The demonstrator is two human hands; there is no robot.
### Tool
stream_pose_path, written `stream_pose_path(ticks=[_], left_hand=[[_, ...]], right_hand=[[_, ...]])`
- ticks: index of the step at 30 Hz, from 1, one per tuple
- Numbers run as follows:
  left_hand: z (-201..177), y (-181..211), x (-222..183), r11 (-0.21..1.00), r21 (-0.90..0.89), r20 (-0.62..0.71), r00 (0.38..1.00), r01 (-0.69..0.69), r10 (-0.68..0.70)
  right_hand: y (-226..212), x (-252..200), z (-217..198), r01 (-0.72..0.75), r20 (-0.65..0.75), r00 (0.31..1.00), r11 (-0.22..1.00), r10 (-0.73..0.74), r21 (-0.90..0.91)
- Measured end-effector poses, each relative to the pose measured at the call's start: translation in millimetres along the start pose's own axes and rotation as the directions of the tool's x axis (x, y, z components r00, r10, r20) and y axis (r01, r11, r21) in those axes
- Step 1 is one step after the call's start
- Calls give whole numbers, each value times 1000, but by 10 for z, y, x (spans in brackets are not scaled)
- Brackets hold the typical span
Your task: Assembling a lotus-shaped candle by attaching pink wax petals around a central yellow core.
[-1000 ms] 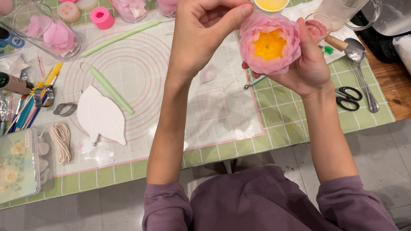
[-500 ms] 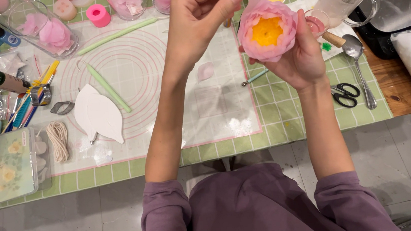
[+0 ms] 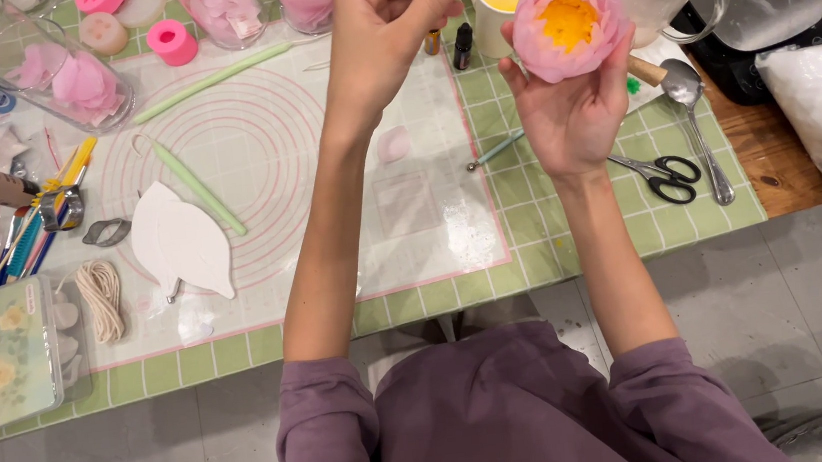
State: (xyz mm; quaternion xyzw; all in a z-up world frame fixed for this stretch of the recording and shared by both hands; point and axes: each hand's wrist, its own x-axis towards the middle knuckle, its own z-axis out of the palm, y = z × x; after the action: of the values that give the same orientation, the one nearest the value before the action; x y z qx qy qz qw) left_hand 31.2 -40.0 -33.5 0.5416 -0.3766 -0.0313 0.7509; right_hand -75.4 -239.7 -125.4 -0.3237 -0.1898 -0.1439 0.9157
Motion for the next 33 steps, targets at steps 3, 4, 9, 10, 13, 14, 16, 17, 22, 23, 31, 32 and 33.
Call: stream_pose_path(ticks=[3, 4, 9, 10, 13, 14, 16, 17, 22, 23, 31, 32, 33], left_hand=[[110, -41, 128, 987, 104, -55, 992, 119, -114], [125, -168, 184, 990, 142, -31, 999, -8, 13], [429, -78, 413, 873, 450, 79, 982, -189, 172], [479, -22, 448, 838, 529, 128, 989, -132, 75], [477, -185, 583, 805, 593, 127, 983, 31, -131], [455, -293, 635, 808, 572, 91, 968, 143, -236], [263, -676, 708, 770, 631, 49, 986, 92, -157], [172, -863, 765, 727, 686, 16, 997, 42, -73], [254, -246, 606, 889, 441, 143, 988, -122, 64], [279, -155, 585, 898, 408, 196, 976, -166, 91], [279, -157, 568, 749, 624, 217, 970, -224, 110], [257, -179, 568, 738, 652, 188, 980, -174, 66], [261, -107, 539, 739, 652, 184, 981, -170, 63]], right_hand=[[0, 8, -4, -5, 0, 1000, 1000, 5, -3], [1, 12, -5, -11, 5, 1000, 1000, 11, -4], [26, 42, 0, -6, 21, 1000, 999, 7, -39], [32, 44, -15, -11, 1, 1000, 1000, 11, 6], [35, 56, -25, -20, -6, 1000, 999, 20, 29], [28, 61, -22, -22, 6, 1000, 1000, 22, 3], [33, 61, 36, -23, 25, 999, 1000, 24, -14], [25, 73, 63, -23, 42, 999, 999, 25, -35], [47, 85, 120, -30, 46, 998, 999, 32, -25], [58, 86, 133, -37, 47, 998, 999, 38, -17], [-84, 141, 343, -136, 50, 989, 990, 138, -38], [-124, 153, 384, -164, 78, 982, 983, 171, -86], [-128, 158, 355, -169, 77, 981, 982, 175, -86]])
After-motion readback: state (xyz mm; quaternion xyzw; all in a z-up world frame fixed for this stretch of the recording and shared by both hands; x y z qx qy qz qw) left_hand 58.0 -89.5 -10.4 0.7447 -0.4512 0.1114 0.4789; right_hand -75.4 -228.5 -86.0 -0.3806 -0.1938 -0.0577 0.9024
